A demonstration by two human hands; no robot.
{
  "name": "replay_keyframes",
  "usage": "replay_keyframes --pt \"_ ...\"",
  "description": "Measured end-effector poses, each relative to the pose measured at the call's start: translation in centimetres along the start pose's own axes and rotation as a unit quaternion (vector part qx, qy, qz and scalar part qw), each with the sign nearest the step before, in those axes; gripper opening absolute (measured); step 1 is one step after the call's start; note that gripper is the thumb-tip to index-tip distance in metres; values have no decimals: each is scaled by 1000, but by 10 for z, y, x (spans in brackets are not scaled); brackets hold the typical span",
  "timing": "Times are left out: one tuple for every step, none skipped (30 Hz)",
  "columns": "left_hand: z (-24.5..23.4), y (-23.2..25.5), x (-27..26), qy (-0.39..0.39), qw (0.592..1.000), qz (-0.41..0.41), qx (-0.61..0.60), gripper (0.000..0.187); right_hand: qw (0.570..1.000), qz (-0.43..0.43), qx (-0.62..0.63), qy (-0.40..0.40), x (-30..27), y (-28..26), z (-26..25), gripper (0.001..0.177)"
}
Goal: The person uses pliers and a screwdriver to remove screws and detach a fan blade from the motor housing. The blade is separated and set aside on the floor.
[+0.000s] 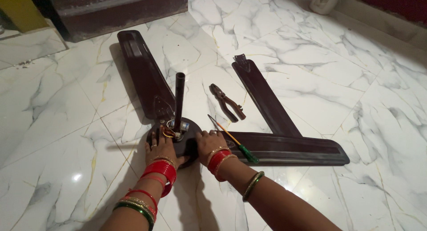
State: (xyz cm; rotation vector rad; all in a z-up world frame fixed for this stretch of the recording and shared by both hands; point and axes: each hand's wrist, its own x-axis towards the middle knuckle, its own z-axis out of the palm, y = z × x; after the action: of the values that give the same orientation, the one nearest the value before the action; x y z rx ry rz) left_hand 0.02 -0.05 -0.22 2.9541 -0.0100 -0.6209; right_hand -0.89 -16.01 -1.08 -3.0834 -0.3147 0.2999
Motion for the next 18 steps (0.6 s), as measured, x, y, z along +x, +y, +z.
replay_keyframes --pt "1 -1 0 5 1000 1 -5 120 1000 2 -2 -11 0 1 0 49" --pt "1 -1 1 9 1000 2 -10 122 1000 4 -3 -21 1 2 0 47" --pt "2 -1 1 14 1000 3 -14 124 999 7 -5 -32 1 3 1 44" --pt "2 -1 1 14 1000 3 -12 121 1000 0 -6 -22 1 3 2 44" --pt "3 -2 1 15 1000 2 -9 119 1000 -7 -8 -13 0 4 3 45" --pt "3 -1 1 15 1000 3 -7 117 1000 -14 -11 -4 1 6 4 45" --pt "3 -1 1 15 1000 3 -6 118 1000 -12 3 -1 1 8 5 51" --pt "3 -1 0 15 1000 4 -5 120 1000 -11 17 3 2 11 7 57" --pt "3 -1 0 15 1000 5 -5 121 999 -10 30 7 3 14 8 64" --pt "3 -2 0 19 1000 6 -9 122 998 -2 55 28 5 20 10 50" --pt "3 -2 0 22 1000 8 -13 124 996 5 79 50 6 27 13 37" --pt "3 -2 0 25 1000 8 -16 125 992 12 105 71 7 34 15 25" --pt "3 -2 -1 22 1000 6 -12 126 986 33 142 78 10 42 18 21" --pt "3 -2 0 20 1000 4 -8 126 979 53 178 87 13 51 21 18" --pt "2 -1 0 17 1000 2 -4 126 969 73 215 95 17 62 25 17" --pt "1 -1 1 6 1000 2 0 126 956 87 261 105 20 74 29 15" --pt "0 -1 1 -4 1000 1 4 126 939 101 307 115 22 87 34 14" --pt "-1 -1 1 -16 1000 0 9 126 921 115 352 124 25 101 39 13"
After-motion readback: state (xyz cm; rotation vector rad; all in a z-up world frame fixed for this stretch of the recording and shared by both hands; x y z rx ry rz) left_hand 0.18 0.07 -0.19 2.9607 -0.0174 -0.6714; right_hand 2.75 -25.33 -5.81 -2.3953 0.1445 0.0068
